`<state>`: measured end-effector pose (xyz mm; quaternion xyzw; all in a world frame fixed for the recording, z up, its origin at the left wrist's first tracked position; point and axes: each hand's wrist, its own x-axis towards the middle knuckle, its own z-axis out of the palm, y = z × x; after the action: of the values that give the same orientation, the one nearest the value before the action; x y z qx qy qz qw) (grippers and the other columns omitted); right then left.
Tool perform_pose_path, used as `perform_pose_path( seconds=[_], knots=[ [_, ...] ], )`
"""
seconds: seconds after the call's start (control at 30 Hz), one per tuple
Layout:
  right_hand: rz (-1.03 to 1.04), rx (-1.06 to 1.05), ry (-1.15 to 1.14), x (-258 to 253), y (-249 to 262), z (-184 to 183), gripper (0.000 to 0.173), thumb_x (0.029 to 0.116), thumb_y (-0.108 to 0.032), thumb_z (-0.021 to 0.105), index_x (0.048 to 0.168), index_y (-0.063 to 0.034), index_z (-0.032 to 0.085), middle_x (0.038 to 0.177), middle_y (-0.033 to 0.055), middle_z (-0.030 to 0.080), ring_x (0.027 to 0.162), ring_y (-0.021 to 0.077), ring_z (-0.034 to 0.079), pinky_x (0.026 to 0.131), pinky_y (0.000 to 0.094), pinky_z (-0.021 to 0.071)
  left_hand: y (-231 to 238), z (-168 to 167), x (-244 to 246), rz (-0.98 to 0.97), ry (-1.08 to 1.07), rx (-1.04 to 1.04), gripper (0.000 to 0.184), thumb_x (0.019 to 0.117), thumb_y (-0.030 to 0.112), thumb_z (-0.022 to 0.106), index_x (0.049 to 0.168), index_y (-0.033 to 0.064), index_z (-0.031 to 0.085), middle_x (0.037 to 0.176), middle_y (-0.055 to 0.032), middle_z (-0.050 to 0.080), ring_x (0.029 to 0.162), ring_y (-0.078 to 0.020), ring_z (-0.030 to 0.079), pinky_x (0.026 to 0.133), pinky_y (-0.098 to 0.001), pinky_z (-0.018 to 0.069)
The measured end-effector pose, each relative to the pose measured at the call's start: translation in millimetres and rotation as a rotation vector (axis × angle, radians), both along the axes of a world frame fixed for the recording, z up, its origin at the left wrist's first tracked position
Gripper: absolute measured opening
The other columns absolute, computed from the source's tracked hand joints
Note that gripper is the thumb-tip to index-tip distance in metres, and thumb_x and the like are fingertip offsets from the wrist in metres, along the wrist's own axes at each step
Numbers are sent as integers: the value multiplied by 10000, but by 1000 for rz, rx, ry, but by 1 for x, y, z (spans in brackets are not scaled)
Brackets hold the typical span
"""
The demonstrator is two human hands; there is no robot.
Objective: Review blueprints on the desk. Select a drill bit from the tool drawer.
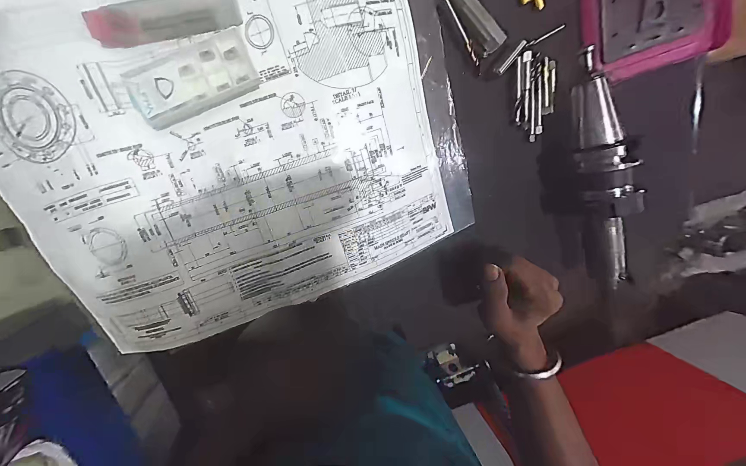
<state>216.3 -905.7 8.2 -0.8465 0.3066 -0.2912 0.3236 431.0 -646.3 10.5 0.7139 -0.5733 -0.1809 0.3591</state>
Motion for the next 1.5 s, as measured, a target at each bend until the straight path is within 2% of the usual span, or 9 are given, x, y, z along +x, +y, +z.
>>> perform_pose_path(
  seconds=[0.1,0.17,0.27,0.37,0.57,0.63,0.7,0.97,1.5],
  knots=[
    [-43,-60,62,5,4,0,446,1081,-340,488,739,-61,549,641,61,560,615,95,593,571,233,490,-5,-4,-7,72,-116,3,263,938,474,686,1073,254,735,938,29,685,825,-83,651,737,-218,532],
    [-78,-100,101,7,6,0,456,1079,-348,490,728,-63,548,631,67,560,613,110,594,573,243,481,-4,-6,-10,91,-135,15,291,921,507,703,1082,266,727,926,33,673,807,-81,643,718,-213,525],
    [-102,-129,124,9,7,0,443,1074,-343,497,723,-75,527,618,59,537,601,113,583,570,241,477,-2,-6,-10,83,-101,34,319,887,491,753,1117,271,730,926,22,666,809,-88,641,714,-213,525],
    [-107,-120,142,9,6,2,444,1076,-350,483,726,-79,525,620,57,531,607,114,579,576,240,473,-5,-2,-7,75,-79,58,258,913,447,739,1082,253,731,907,14,662,785,-85,636,697,-205,524],
    [-85,-89,142,7,6,1,443,1075,-354,456,731,-84,525,621,52,539,600,123,587,567,260,481,-5,5,-8,78,-61,127,250,912,444,750,1083,264,721,953,32,653,848,-64,635,758,-180,516],
    [-73,-93,159,6,5,2,435,1080,-354,441,747,-86,518,640,53,538,631,123,591,599,251,486,-1,2,-7,63,-46,124,183,960,381,706,1095,258,703,963,24,640,851,-72,627,772,-183,515],
    [-64,-101,170,6,4,3,422,1081,-350,431,757,-91,507,646,51,531,635,123,586,603,246,481,2,-1,-7,65,-35,120,165,960,351,711,1089,249,699,956,19,638,842,-78,627,769,-187,519],
    [-83,-70,160,5,5,2,416,1081,-352,432,766,-95,521,649,51,555,626,128,603,592,264,501,1,-2,-9,88,-61,128,230,914,392,761,1069,230,708,961,33,647,858,-56,634,784,-174,524],
    [-76,-62,173,6,6,2,408,1087,-329,431,775,-83,520,660,57,555,646,126,603,615,259,499,-6,1,-7,67,-99,128,270,908,412,761,1086,216,709,956,26,624,833,-60,615,765,-172,514]
  ],
)
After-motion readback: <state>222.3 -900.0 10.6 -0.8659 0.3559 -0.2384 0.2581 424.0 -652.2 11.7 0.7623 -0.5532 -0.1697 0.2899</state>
